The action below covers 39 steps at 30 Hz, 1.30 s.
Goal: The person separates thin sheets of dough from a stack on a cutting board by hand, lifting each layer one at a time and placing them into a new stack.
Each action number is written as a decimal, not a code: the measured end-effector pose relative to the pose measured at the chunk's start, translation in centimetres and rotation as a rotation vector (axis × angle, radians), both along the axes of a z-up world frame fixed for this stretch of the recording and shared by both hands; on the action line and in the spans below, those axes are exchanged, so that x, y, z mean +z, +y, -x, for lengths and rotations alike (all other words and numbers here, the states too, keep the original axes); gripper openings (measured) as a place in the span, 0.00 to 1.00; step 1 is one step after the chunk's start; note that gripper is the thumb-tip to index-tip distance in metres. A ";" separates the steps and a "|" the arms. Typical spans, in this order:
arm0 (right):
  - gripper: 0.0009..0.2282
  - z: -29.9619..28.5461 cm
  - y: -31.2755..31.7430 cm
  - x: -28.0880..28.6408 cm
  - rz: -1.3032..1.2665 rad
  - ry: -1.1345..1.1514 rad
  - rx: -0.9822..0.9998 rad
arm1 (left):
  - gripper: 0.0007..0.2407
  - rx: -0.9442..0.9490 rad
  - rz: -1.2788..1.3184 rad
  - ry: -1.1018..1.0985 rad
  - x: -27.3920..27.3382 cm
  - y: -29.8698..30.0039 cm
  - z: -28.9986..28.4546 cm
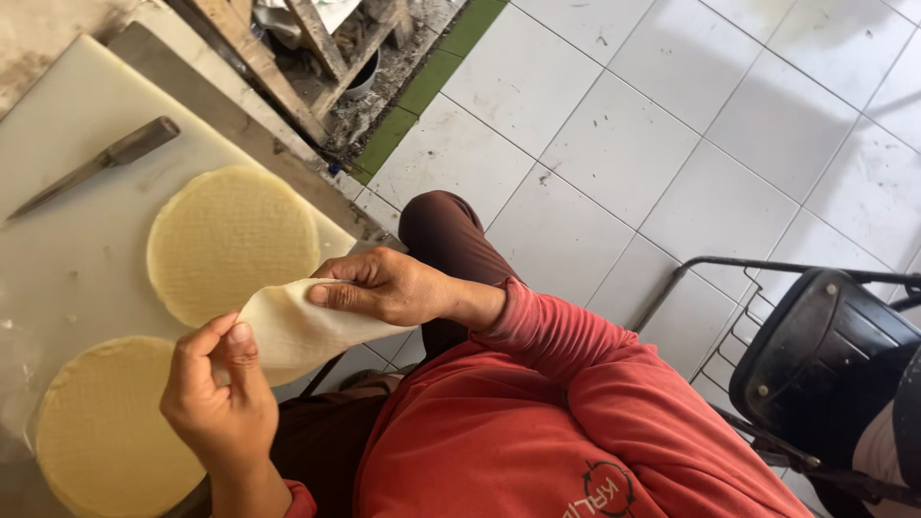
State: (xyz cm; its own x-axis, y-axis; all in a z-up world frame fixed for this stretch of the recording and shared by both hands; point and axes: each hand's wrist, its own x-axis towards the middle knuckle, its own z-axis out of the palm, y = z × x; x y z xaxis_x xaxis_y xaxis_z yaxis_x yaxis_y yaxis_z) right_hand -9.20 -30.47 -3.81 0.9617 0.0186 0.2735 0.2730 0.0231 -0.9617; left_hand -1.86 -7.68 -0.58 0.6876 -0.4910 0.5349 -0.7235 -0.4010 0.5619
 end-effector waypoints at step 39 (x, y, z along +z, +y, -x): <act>0.20 7.7 0.7 1.5 -0.462 0.211 0.008 | 0.19 -0.436 0.229 0.374 -0.5 -3.5 6.5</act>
State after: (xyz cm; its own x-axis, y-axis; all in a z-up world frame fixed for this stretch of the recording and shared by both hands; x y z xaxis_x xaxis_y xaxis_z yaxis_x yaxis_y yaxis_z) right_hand -16.94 -29.74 -2.30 0.9972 -0.0511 0.0541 0.0716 0.4602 -0.8849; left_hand -8.36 -11.14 -1.11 0.6109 -0.6702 0.4216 -0.5308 0.0484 0.8461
